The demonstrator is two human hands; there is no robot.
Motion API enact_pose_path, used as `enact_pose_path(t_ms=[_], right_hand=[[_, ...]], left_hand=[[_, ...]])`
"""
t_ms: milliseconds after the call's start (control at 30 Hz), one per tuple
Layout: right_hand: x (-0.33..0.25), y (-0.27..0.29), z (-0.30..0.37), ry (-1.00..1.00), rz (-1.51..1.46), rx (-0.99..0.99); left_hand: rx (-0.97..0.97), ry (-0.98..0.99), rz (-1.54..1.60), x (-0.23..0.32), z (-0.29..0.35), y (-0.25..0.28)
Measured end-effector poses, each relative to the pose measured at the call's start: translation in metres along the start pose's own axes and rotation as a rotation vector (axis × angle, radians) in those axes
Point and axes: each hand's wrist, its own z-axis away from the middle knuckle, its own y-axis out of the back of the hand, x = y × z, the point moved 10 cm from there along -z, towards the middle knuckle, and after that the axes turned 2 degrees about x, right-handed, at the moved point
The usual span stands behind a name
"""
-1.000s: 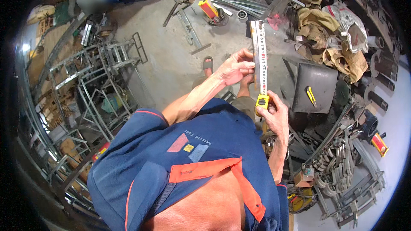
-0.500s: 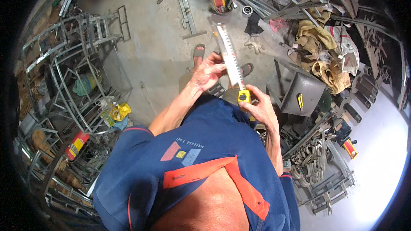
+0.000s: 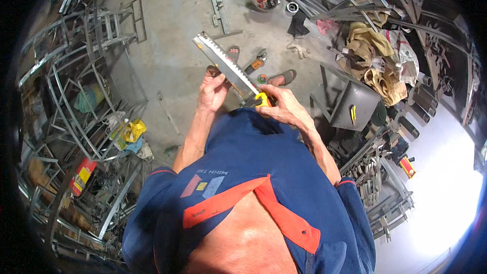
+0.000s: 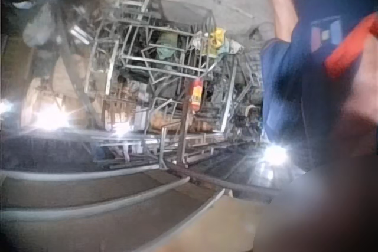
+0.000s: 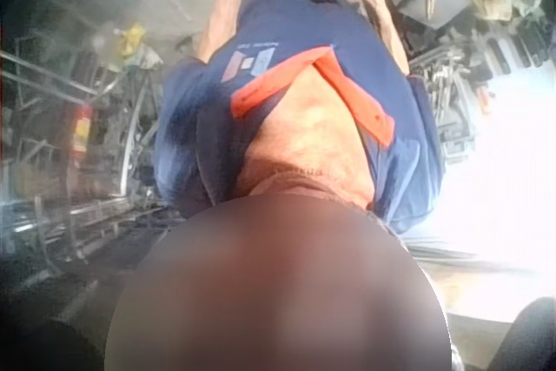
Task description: The person measures a metal bar with a tape measure, then places it on the floor among other metal pieces. They continue to measure several other metal bars on the floor, adjusting the tape measure and repositioning the bars as needed.
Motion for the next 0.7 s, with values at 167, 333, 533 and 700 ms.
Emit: enact_pose_path(t_ms=[167, 333, 533, 700], right_hand=[[-0.012, -0.011, -0.007, 0.025, 0.048, -0.015], [-0.028, -0.011, -0.006, 0.072, 0.033, 0.053], [-0.020, -0.005, 0.001, 0.027, -0.147, 0.232], [0.029, -0.004, 0.014, -0.076, -0.676, 0.277]], left_hand=[[-0.007, -0.024, 0.007, 0.018, 0.001, 0.006], [-0.045, -0.023, -0.007, 0.028, -0.006, 0.005], [-0.057, 0.015, -0.198, 0.040, -0.013, -0.007], [-0.119, 0.173, -0.399, 0.011, -0.031, -0.031]])
